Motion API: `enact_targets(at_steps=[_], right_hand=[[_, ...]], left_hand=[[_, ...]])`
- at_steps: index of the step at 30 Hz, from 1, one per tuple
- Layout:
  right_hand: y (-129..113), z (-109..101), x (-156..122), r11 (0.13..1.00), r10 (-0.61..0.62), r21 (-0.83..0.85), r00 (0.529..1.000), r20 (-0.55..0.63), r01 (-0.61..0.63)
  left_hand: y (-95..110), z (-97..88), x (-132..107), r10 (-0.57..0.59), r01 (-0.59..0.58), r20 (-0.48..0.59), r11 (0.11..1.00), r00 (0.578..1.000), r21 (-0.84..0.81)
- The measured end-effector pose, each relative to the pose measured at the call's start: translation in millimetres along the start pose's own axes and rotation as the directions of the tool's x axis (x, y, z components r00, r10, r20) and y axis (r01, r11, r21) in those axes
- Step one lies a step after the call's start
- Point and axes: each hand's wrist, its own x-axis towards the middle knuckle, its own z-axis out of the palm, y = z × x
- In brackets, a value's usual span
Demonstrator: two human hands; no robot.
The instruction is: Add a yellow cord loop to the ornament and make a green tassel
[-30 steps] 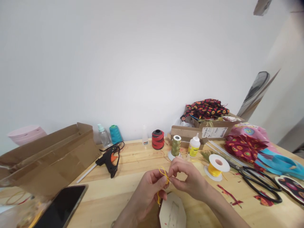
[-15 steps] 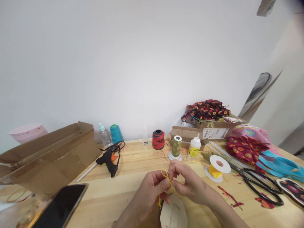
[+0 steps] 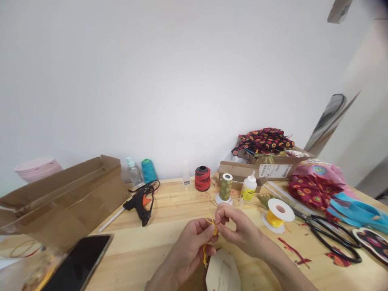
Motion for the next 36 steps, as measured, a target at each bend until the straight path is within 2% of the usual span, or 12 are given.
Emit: enact_targets(at_steps=[5, 12, 18, 24, 36], right_hand=[[-1.4, 0.4, 1.7, 0.998, 0.050, -0.039, 0.998, -0.037, -0.052], [0.9, 5.9, 3.3, 0.990, 0.101, -0.085, 0.987, -0.127, -0.112], [5.1, 8.8, 2.8, 0.988, 0.097, -0.105, 0.986, -0.136, -0.111], [7.4, 7.2, 3.1, 0.987, 0.003, -0.158, 0.991, -0.132, -0.024], [1.7, 2.9, 3.8, 0.945, -0.090, -0.321, 0.994, -0.065, 0.064]], left_hand=[[0.1, -1.8, 1.2, -0.035, 0.031, -0.042, 0.995, 0.999, -0.095], [1.4, -5.7, 0.8, -0.121, 0.136, 0.064, 0.895, 0.991, -0.424], [0.9, -5.4, 1.8, -0.157, 0.179, 0.087, 0.837, 0.984, -0.517], [1.1, -4.7, 2.7, -0.170, 0.179, 0.062, 0.856, 0.983, -0.486], [0.1, -5.5, 3.7, -0.103, 0.082, -0.085, 0.973, 0.991, -0.217]])
